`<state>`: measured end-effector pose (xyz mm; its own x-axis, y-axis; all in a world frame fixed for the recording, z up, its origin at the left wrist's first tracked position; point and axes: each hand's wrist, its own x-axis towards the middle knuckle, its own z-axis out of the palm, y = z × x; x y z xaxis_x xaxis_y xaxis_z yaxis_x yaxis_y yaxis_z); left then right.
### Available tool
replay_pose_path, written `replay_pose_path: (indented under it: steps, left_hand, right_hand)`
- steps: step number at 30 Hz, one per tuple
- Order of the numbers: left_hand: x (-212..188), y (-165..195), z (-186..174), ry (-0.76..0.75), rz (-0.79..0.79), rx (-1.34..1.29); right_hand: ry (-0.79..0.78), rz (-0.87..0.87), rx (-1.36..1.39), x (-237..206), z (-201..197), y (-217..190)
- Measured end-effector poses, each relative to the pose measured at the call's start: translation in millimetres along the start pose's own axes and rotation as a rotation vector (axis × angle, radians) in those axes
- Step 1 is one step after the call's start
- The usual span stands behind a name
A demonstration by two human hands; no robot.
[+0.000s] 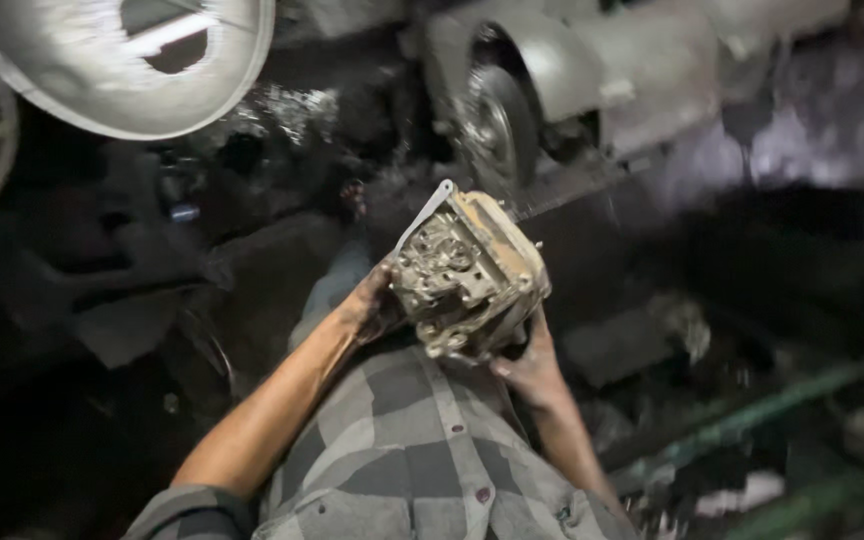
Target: The person holds a motorcycle engine cylinder head and presses its surfaces against a spinning bench grinder, rotating the part repeatedly to grind and clean its faces and fins. They reposition the part between passes and continue grinding different sides throughout the clip.
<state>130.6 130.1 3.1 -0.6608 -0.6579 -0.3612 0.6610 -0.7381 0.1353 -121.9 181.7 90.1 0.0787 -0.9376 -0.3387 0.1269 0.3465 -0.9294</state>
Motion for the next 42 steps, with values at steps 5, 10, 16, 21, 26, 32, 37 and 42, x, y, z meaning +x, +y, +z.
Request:
replay_pose_path:
  steps: [5, 10, 16, 21, 26, 32, 37, 42]
  left_hand:
    - [24, 6, 6, -0.129, -0.111, 0.53]
    - [68, 29, 13, -0.186, -0.291, 0.831]
    - [101, 19, 35, -0.106, -0.556, 0.104]
    - [107, 16, 47, -0.062, -0.54, -0.18]
    - [121, 21, 45, -0.207, -0.491, -0.21]
    - [128, 18, 41, -0.375, -0.49, -0.307]
    - [126, 18, 35, -0.32, -0.391, -0.273]
    - [118, 31, 23, -0.202, -0.401, -0.214]
  right_hand:
    - [0.523, -0.017, 0.117, -34, -2, 25]
    - [0.539, -0.018, 0.189, -38, 0, -22]
    - [0.522, -0.019, -0.262, 3, 12, -79]
    - [0.413, -0.059, -0.815, 31, 37, -140]
    - [0.474, 0.012, -0.919, 51, 73, -174]
    - [0.453, -0.056, -1.092, 56, 91, -182]
    - [0.476, 0.077, -1.06, 69, 89, -169]
    - [0.421, 0.098, -1.045, 84, 70, -138]
